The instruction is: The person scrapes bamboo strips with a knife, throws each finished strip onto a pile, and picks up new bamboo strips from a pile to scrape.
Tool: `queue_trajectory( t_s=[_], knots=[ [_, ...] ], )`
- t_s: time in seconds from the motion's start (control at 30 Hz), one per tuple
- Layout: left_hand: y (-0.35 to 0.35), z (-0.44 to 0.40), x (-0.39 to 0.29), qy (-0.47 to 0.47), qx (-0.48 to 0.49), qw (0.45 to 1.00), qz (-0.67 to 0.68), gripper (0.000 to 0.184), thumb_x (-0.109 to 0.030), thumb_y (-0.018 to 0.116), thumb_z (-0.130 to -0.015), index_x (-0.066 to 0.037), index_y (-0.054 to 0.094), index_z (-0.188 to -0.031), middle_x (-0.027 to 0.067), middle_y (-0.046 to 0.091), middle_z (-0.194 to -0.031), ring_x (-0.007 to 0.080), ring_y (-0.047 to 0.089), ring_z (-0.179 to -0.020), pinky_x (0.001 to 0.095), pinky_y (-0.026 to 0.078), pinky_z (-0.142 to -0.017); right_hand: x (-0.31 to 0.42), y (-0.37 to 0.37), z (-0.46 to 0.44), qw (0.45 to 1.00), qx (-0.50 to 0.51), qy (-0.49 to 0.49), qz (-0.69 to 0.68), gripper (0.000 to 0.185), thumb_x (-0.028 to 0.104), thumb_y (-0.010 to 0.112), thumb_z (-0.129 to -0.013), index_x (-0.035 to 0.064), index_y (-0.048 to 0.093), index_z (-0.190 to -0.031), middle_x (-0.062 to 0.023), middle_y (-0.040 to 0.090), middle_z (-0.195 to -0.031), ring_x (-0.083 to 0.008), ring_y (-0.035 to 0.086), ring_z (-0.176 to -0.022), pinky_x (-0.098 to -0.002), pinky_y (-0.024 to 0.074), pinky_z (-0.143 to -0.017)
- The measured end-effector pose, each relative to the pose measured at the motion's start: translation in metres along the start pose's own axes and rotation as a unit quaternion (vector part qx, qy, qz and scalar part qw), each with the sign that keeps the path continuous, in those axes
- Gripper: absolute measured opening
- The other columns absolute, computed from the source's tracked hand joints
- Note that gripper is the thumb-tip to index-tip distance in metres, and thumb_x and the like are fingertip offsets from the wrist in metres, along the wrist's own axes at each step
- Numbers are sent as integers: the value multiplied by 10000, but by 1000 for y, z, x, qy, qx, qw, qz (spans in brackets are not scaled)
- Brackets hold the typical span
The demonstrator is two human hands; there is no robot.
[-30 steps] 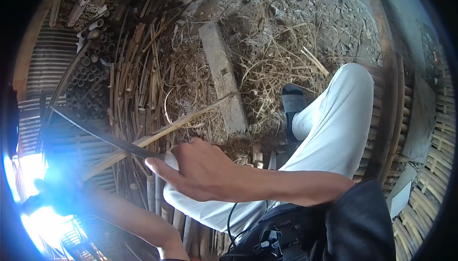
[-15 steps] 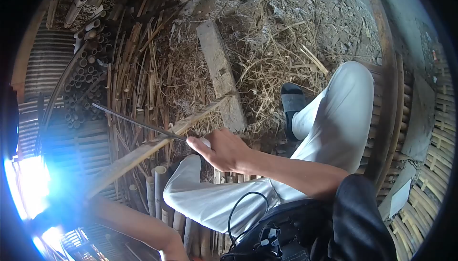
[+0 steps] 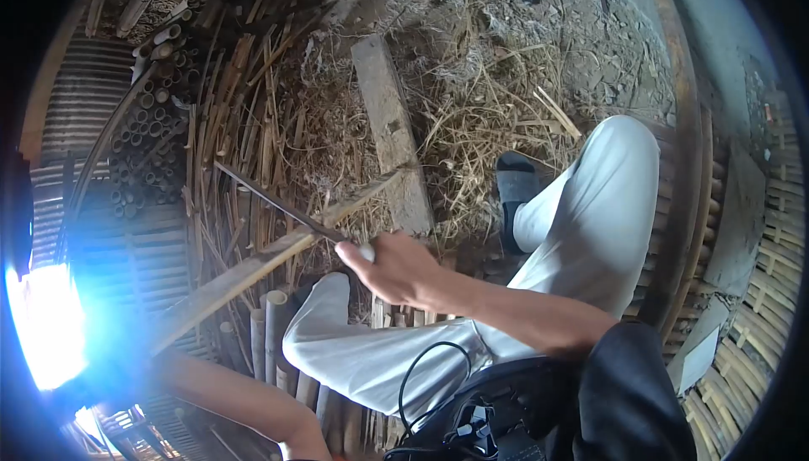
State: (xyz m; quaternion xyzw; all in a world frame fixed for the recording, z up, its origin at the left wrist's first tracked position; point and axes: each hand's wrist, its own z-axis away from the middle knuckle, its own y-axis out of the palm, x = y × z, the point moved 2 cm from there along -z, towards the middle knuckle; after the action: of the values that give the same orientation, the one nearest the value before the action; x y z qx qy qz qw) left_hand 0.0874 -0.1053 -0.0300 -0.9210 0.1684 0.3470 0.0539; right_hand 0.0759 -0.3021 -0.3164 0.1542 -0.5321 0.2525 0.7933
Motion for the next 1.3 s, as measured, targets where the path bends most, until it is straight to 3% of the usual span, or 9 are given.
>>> queue_trajectory(
  t_s=[0.23,0.4,0.53,0.73,0.8,1.0,1.03,1.27,1.3],
  knots=[
    [-18,17,-12,22,-89,996,6,343,-102,563,-759,-177,402,-466,-50,460,-379,23,400,-277,141,429,-326,57,0,19,999,-4,-45,-19,762,686,345,-914,13,703,-901,-147,573,-537,-226,546,-445,-456,500,-498],
    [-13,25,-10,44,-100,994,-2,324,-100,560,-753,-173,404,-478,-46,457,-388,28,398,-284,145,424,-332,-35,-8,-26,995,-77,-45,39,750,703,284,-920,92,562,-587,-18,448,-422,-93,379,-339,-375,432,-366],
    [-19,19,-10,33,-120,992,-27,308,-98,557,-748,-169,406,-488,-43,454,-395,32,397,-290,149,420,-337,31,-13,11,998,8,-69,6,744,708,280,-918,106,554,-577,-38,444,-420,-100,363,-335,-371,398,-361],
    [-15,17,-8,38,-124,991,-38,285,-95,553,-740,-164,409,-503,-39,450,-405,37,395,-299,155,415,-344,-67,-5,-33,996,-34,79,-5,763,739,237,-902,122,520,-556,-33,400,-406,-89,351,-347,-383,374,-356],
    [-19,17,-6,26,-137,989,-53,278,-94,552,-737,-162,410,-508,-37,448,-409,39,395,-302,157,413,-346,-71,14,-34,993,-110,-47,17,744,747,230,-898,145,464,-531,-26,421,-412,-101,370,-351,-374,358,-349],
    [-25,8,-4,23,-143,987,-67,255,-91,548,-729,-156,413,-524,-32,444,-419,44,393,-311,163,407,-353,-82,-14,-51,994,-22,104,14,706,650,326,-935,49,578,-661,-102,501,-474,-231,490,-411,-412,381,-438],
    [-25,9,-4,28,-145,987,-68,251,-91,548,-728,-155,413,-526,-32,443,-421,45,392,-313,164,407,-354,-128,-8,-70,990,-111,-24,88,665,626,326,-949,81,566,-655,-42,469,-458,-163,428,-363,-360,351,-375],
    [-40,22,-8,24,-163,983,-81,225,-87,543,-719,-149,416,-544,-26,438,-433,52,390,-323,171,400,-363,-16,-8,-32,984,30,-28,175,627,607,460,-925,114,472,-538,-7,448,-452,-140,376,-353,-351,341,-328],
    [-43,23,-9,23,-165,983,-80,221,-87,543,-718,-148,417,-546,-25,438,-435,53,390,-324,172,399,-364,-13,-4,-36,989,20,-33,140,559,524,617,-865,88,500,-536,-54,505,-479,-163,429,-360,-348,363,-325]
  ],
)
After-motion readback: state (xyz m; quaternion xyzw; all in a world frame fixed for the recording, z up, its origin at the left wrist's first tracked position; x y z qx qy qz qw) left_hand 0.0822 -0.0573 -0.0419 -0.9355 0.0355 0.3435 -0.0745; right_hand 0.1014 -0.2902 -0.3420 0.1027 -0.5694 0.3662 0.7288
